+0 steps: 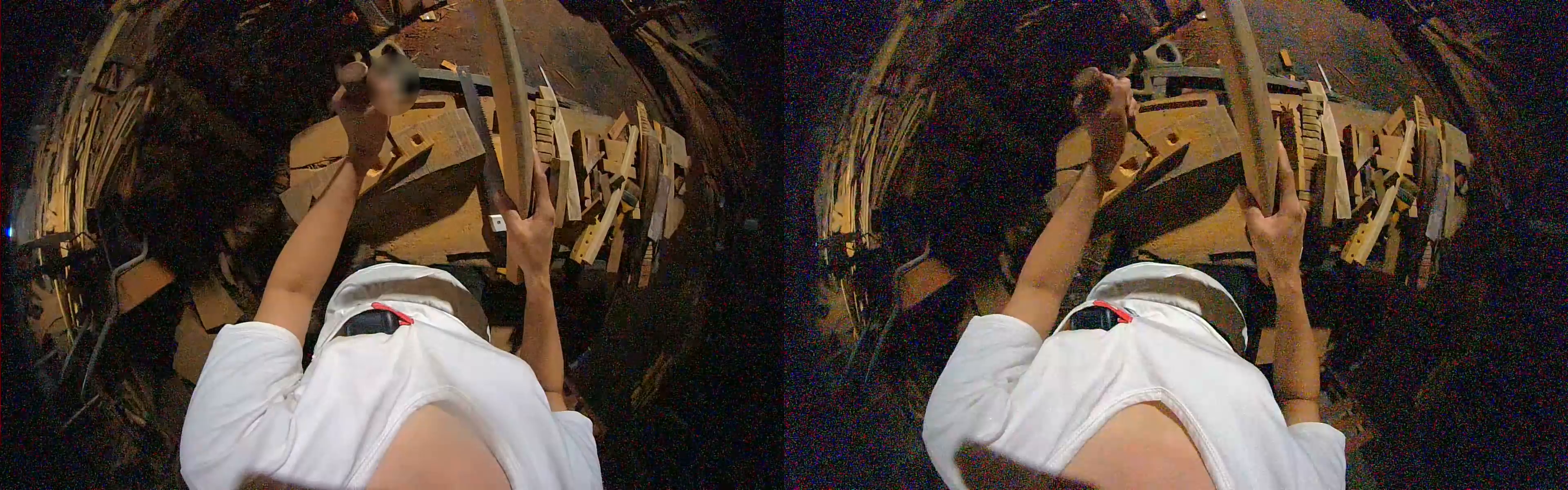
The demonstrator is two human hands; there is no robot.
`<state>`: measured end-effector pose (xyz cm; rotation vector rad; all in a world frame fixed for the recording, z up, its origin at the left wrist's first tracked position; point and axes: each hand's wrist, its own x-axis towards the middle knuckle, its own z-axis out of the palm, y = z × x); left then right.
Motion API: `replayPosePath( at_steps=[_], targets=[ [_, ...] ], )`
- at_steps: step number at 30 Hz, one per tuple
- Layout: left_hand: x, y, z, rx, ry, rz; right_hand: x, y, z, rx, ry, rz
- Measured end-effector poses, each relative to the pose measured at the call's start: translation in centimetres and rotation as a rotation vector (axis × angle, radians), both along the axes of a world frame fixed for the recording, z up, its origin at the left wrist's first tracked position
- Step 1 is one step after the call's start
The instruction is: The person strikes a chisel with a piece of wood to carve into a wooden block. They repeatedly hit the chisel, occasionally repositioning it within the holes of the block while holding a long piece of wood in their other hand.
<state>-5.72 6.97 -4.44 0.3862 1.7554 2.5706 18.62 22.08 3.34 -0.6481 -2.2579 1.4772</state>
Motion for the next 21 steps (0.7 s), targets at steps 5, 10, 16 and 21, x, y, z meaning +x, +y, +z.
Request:
replayPosePath(
  at_steps=[5,10,16,21],
  targets=[
    [0.6,0.2,-0.3,-0.134,0.23,0.092,0.1,-0.2,-0.1,0.03,-0.027,-0.012],
    [1.5,0.6,0.5,-0.103,0.169,0.145,-0.2,-0.4,0.2,0.076,-0.042,0.009],
    [2.3,0.7,0.8,-0.248,0.31,0.2,-1.5,-1.0,0.7,-0.1,-0.013,0.075],
    [2.7,1.4,1.0,-0.226,0.263,0.149,-3.9,-2.2,5.8,0.128,0.249,0.203]
  ],
)
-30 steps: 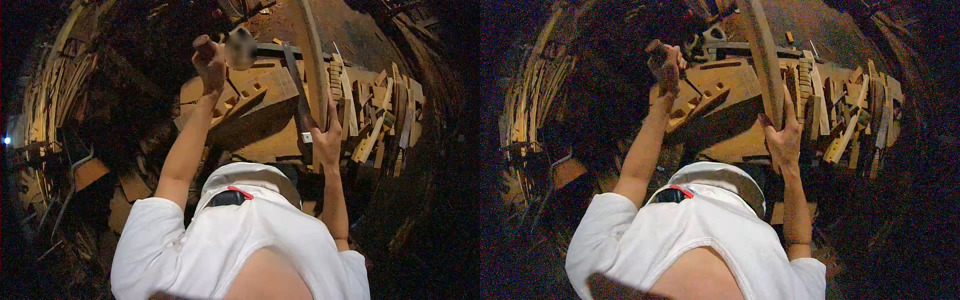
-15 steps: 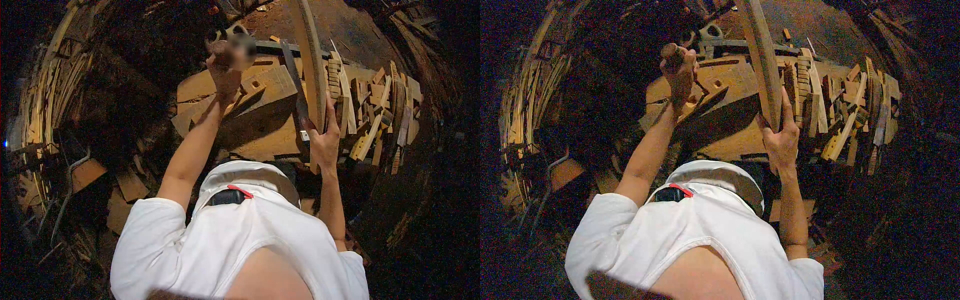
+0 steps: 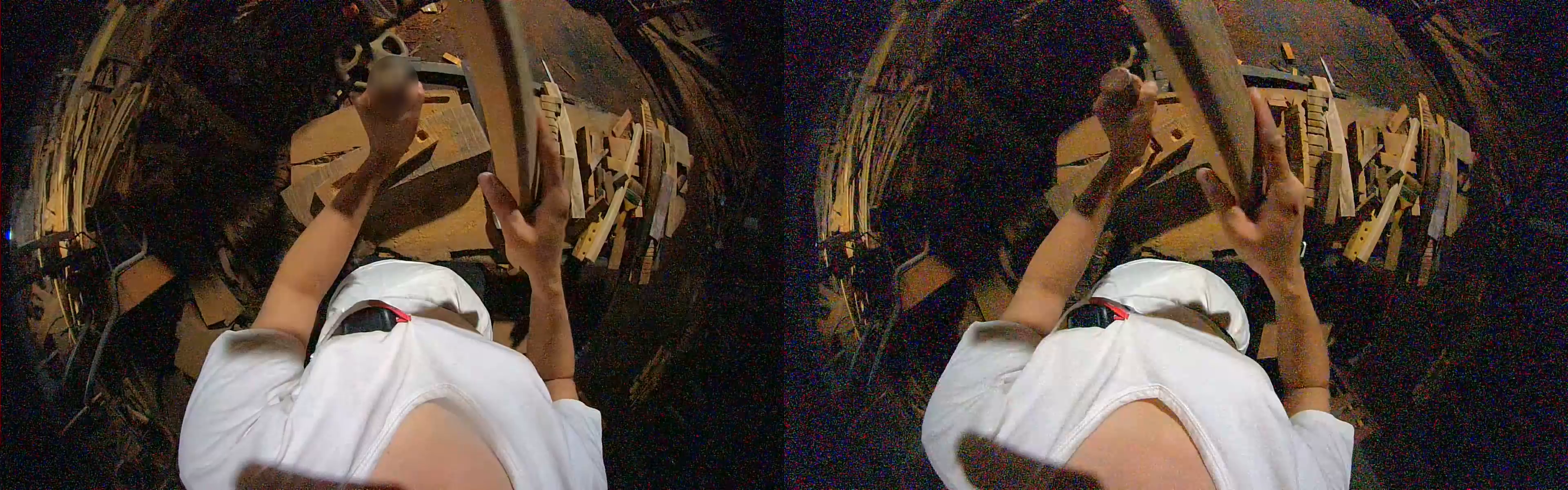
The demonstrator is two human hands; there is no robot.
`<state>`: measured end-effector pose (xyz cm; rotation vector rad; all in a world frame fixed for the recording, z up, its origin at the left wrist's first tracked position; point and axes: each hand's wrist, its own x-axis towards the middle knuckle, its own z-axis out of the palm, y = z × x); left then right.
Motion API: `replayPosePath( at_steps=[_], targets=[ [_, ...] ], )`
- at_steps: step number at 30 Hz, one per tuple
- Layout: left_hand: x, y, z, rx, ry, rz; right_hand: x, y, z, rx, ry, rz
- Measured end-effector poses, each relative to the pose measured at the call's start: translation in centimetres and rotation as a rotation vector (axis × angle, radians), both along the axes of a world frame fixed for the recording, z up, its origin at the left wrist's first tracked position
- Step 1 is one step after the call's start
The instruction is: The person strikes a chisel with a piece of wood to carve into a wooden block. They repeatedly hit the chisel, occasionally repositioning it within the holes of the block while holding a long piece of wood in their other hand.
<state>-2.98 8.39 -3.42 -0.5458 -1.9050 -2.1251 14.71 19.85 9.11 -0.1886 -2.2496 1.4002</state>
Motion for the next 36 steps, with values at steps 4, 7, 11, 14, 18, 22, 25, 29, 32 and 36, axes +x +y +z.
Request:
replayPosePath(
  at_steps=[4,7,11,14,18,22,25,29,32,36],
  targets=[
    [0.1,0.6,0.0,-0.099,0.218,0.043,-2.1,-0.6,0.4,0.266,0.232,0.007],
    [0.3,1.0,-1.1,-0.129,0.301,0.034,-2.1,0.5,-1.6,0.355,-0.228,0.135],
    [0.1,1.5,-4.1,-0.066,0.204,0.075,-2.3,-0.4,1.2,0.252,-0.015,0.043],
    [1.8,1.8,0.3,-0.227,0.147,-0.017,-2.6,-0.4,1.5,0.33,0.085,-0.01],
    [1.2,4.2,-2.4,0.151,0.17,-0.222,-1.7,2.0,-0.8,0.375,-0.15,0.028],
    [1.3,3.6,-0.1,-0.443,0.386,0.023,-1.7,1.9,0.8,0.268,-0.054,-0.05],
    [2.3,3.6,1.4,-0.256,0.177,-0.089,-1.4,2.0,-0.1,0.257,0.079,-0.126],
    [0.2,5.0,-0.7,0.628,-0.537,-0.621,-1.6,3.3,-0.9,0.28,-0.27,0.016],
    [1.2,4.5,-1.8,-0.42,0.5,0.095,-1.3,2.2,0.2,0.154,0.011,-0.115],
    [0.7,4.8,-0.4,-0.507,0.554,0.089,-1.0,2.7,-1.0,0.17,-0.31,0.02]
  ],
)
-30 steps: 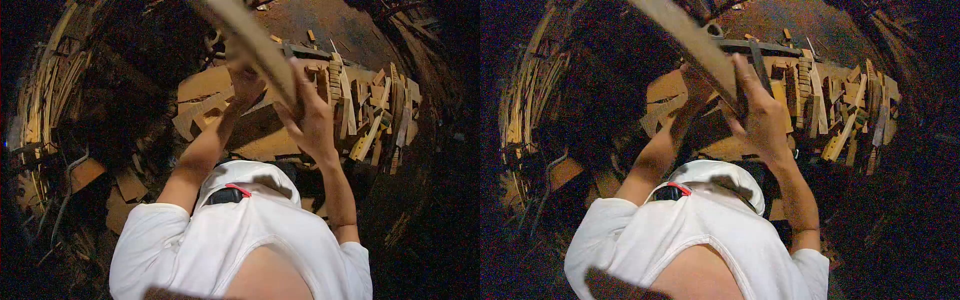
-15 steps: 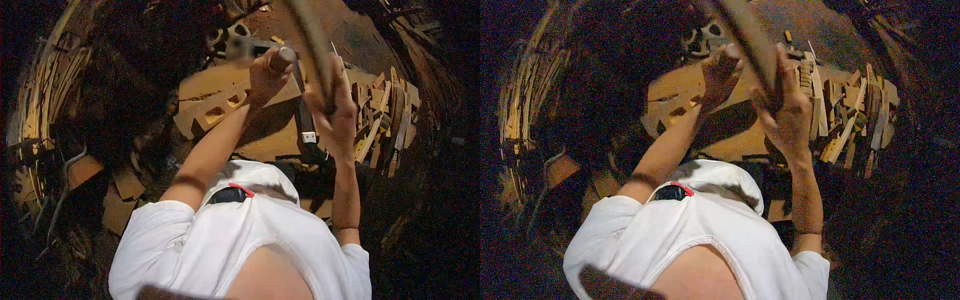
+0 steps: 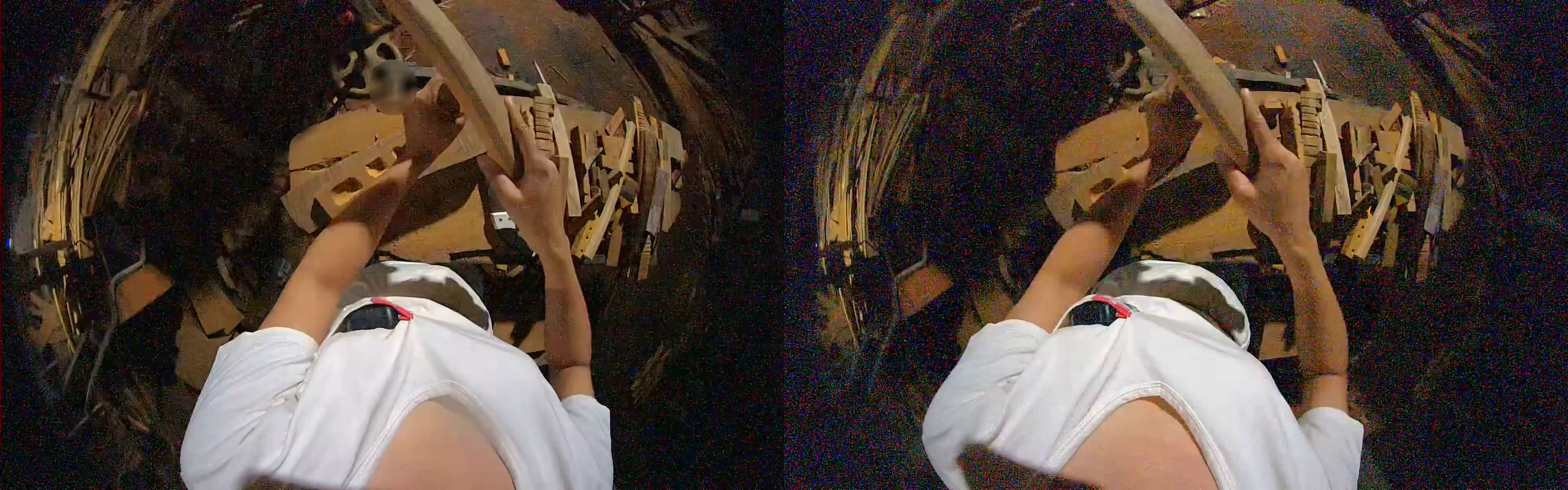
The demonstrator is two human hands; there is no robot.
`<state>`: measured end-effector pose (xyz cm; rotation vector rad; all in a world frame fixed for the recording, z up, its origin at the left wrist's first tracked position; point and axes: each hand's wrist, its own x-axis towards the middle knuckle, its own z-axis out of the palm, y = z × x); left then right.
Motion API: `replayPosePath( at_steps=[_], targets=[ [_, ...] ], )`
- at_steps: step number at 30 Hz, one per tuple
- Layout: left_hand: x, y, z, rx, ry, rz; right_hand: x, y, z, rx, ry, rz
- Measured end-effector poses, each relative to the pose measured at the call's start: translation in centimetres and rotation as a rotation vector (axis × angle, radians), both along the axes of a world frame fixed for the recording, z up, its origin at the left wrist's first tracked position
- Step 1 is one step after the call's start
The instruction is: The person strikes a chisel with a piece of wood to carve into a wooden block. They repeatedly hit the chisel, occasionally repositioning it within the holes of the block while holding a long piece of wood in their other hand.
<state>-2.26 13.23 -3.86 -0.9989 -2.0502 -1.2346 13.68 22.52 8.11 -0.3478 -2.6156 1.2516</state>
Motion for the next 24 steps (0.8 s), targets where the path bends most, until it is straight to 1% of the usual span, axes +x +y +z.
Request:
replayPosePath(
  at_steps=[3,4,5,6,7,8,9,10,11,13,14,15,17,19,20,21,22,24],
  targets=[
    [0.2,0.6,0.7,0.506,-0.847,-0.445,-0.2,0.5,0.6,0.021,0.078,-0.047],
    [0.5,0.3,0.5,0.502,-0.863,-0.437,-0.2,0.0,0.8,-0.002,0.299,-0.045],
    [0.5,0.2,0.8,0.289,-0.505,-0.208,-0.2,0.2,0.4,0.017,0.301,-0.095],
    [0.2,0.0,1.0,0.071,-0.137,0.007,-0.1,-0.2,0.3,-0.023,0.289,-0.094],
    [-0.4,0.1,0.2,0.069,-0.136,-0.004,-0.2,-0.7,0.6,-0.056,0.286,-0.098],
    [-1.2,0.4,-1.3,0.019,-0.196,-0.08,-0.3,-0.7,1.8,0.055,-0.083,-0.079],
    [-1.7,0.6,-1.6,-0.031,-0.25,-0.161,-0.3,-0.4,2.8,0.158,-0.45,-0.066],
    [-1.7,0.8,-1.9,0.069,-0.27,-0.199,0.3,0.9,-0.1,0.069,-0.157,-0.022],
    [-2.1,1.0,-1.5,0.073,-0.263,-0.216,0.5,1.0,-0.7,0.074,-0.151,-0.039],
    [-2.6,0.1,-1.2,0.009,-0.055,-0.081,0.9,0.3,-1.3,-0.166,0.025,-0.108],
    [-4.7,0.4,-3.3,0.201,-0.48,-0.355,1.1,0.0,-1.3,-0.321,0.089,-0.11],
    [-5.1,-0.3,-3.5,0.194,-0.486,-0.349,1.2,0.1,-1.7,-0.33,0.083,-0.109],
    [-6.2,-1.4,-3.2,0.298,-0.374,-0.312,1.6,0.9,-3.0,-0.324,0.115,-0.154],
    [-7.4,-2.1,-2.5,0.407,-0.259,-0.285,2.2,1.4,-3.8,-0.33,0.132,-0.142],
    [-8.0,-3.2,-3.2,0.568,-0.634,-0.336,2.8,1.5,-4.6,-0.346,0.128,-0.161],
    [-8.1,-3.9,-2.9,0.717,-1.02,-0.376,3.2,1.6,-5.1,-0.366,0.12,-0.18],
    [-7.9,-4.5,-2.8,0.708,-1.026,-0.373,3.5,1.7,-5.2,-0.373,0.116,-0.185],
    [-5.6,-5.6,1.7,0.52,-0.924,-0.088,4.1,1.7,-5.3,-0.249,0.067,-0.226]
  ],
)
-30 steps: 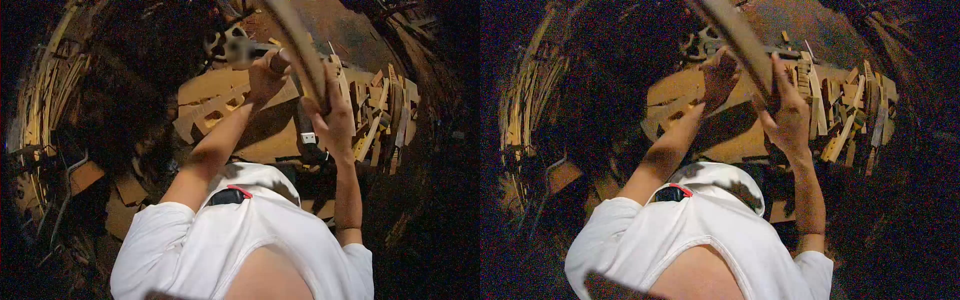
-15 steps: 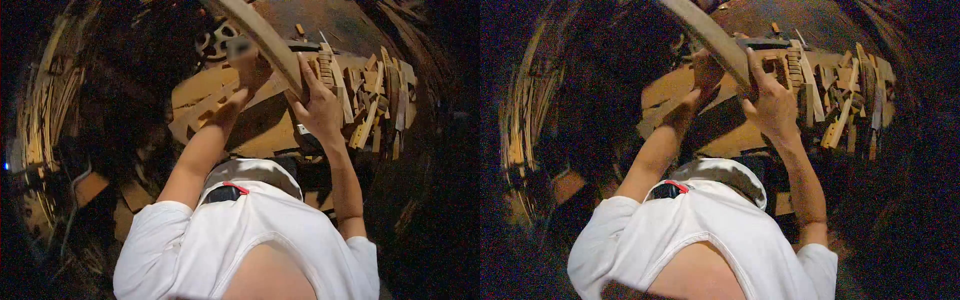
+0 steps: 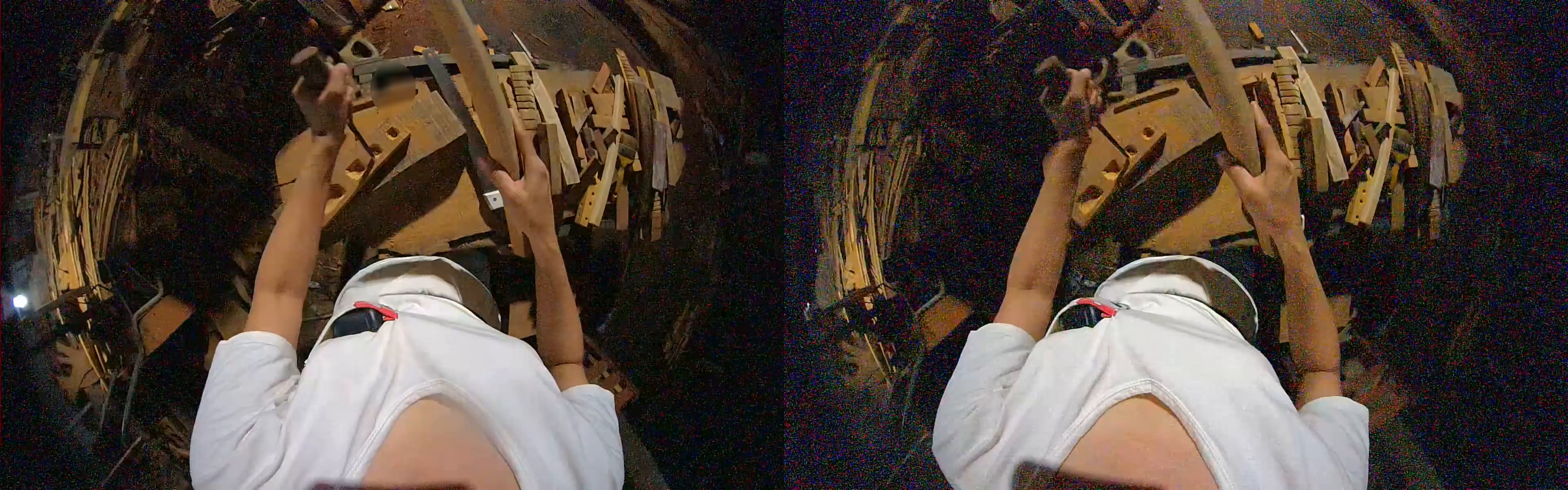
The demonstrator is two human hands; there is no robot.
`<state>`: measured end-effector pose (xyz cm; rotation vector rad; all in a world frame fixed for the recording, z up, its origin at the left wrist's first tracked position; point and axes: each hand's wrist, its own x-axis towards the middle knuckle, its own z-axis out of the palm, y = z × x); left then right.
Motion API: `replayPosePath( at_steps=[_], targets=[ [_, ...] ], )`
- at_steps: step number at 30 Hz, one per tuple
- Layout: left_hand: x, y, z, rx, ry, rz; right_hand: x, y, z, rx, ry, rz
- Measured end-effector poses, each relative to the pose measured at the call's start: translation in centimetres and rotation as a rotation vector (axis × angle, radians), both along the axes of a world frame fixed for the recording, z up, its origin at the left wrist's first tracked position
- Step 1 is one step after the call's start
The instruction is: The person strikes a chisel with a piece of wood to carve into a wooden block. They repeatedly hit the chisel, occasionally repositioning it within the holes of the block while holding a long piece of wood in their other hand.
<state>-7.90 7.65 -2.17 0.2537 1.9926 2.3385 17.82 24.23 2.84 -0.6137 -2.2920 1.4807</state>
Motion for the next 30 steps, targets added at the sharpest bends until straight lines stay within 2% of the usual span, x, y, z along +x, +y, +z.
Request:
replayPosePath(
  at_steps=[1,3,4,8,10,11,15,17,21,23,25,27,29,30],
  targets=[
    [0.2,-0.1,0.6,-0.007,-0.007,0.001,0.2,0.1,-0.1,-0.007,-0.007,0.001],
    [0.2,-0.6,1.2,0.147,0.008,-0.041,0.0,0.2,-0.2,-0.114,-0.083,-0.02],
    [0.2,-0.6,1.2,0.187,0.036,-0.072,-0.2,0.3,-0.6,-0.153,-0.036,-0.011],
    [0.4,0.2,-0.3,0.133,0.245,-0.008,-0.7,0.0,-0.5,-0.146,-0.009,-0.027],
    [1.4,0.5,-0.3,0.151,0.157,-0.019,-0.7,-0.1,-0.6,-0.018,0.024,-0.019],
    [1.9,0.5,0.2,0.165,0.072,-0.025,-0.7,-0.1,-0.5,-0.019,0.019,-0.02],
    [2.3,0.3,-0.6,0.243,0.031,-0.11,-0.5,-0.6,-0.1,-0.034,-0.059,-0.007],
    [3.1,0.5,-0.3,0.159,0.127,-0.061,-0.7,-0.7,-0.3,-0.043,-0.048,-0.003],
    [3.0,0.4,-2.1,0.121,0.16,-0.072,-0.8,-0.8,-0.8,-0.019,-0.078,0.001],
    [2.6,0.9,-3.8,0.126,0.401,0.029,-1.2,-1.3,-0.1,-0.013,-0.061,0.01],
    [3.8,1.5,-2.2,0.07,0.353,0.07,-1.9,-2.2,2.4,-0.106,0.032,0.03],
    [4.7,1.7,-1.4,0.013,0.3,0.115,-2.4,-3.0,4.9,-0.041,0.113,0.051],
    [5.0,1.9,-1.2,-0.307,0.574,0.111,-3.0,-3.8,6.3,0.028,0.199,0.07],
    [5.3,2.8,-2.0,-0.094,0.53,0.081,-3.4,-4.1,6.7,0.163,0.293,0.082]
  ],
)
